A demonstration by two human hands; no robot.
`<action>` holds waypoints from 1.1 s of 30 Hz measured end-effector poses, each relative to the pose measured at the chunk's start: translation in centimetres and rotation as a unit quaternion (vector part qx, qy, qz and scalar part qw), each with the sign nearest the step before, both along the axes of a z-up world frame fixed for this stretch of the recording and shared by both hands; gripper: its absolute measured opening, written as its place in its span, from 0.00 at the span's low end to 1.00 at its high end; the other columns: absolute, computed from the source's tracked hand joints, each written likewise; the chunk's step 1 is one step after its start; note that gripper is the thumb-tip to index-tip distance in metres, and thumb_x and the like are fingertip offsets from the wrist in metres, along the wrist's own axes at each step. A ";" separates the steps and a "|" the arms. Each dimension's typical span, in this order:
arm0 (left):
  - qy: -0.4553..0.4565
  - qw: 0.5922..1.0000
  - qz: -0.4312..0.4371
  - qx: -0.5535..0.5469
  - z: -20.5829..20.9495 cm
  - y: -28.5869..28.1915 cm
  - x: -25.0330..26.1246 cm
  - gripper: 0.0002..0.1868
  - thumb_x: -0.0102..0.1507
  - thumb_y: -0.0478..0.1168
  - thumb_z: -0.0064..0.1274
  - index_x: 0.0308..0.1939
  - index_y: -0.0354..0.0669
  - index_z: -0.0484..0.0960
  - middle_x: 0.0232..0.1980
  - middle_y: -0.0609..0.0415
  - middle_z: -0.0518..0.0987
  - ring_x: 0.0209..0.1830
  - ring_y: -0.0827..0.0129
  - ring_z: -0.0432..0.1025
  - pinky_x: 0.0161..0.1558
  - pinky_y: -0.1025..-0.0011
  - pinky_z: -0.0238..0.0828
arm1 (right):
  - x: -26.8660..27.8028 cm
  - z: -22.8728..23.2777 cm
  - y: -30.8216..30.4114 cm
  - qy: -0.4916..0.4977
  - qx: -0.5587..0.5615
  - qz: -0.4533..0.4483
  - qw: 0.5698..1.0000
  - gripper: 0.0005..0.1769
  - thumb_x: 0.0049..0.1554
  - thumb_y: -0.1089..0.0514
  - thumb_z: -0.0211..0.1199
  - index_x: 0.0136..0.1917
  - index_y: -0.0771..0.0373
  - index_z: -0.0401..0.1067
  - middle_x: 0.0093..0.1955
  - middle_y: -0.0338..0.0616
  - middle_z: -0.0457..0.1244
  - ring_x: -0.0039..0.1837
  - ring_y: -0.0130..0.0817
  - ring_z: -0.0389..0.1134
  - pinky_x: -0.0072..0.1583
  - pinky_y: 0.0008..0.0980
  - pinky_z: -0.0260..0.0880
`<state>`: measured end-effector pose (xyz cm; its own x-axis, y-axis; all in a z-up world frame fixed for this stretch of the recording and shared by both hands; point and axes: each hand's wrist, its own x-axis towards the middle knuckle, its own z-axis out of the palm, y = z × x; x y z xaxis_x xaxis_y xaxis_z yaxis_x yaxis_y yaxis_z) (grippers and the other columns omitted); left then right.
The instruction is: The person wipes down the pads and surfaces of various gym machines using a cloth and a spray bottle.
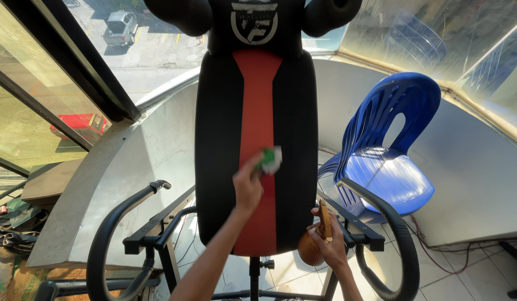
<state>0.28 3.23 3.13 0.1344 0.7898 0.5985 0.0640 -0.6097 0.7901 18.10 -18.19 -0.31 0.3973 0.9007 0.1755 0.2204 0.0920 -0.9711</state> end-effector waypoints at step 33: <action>0.267 0.928 0.083 0.248 6.1 10.1 12.0 0.26 0.66 0.24 0.48 0.69 0.41 0.75 0.74 0.52 0.72 0.82 0.50 0.50 0.80 0.45 0.42 | -1.7 -3.7 -3.5 0.063 -0.074 -0.044 0.994 0.32 0.50 0.51 0.68 0.67 0.58 0.69 0.67 0.43 0.63 0.53 0.35 0.75 0.62 0.43 0.77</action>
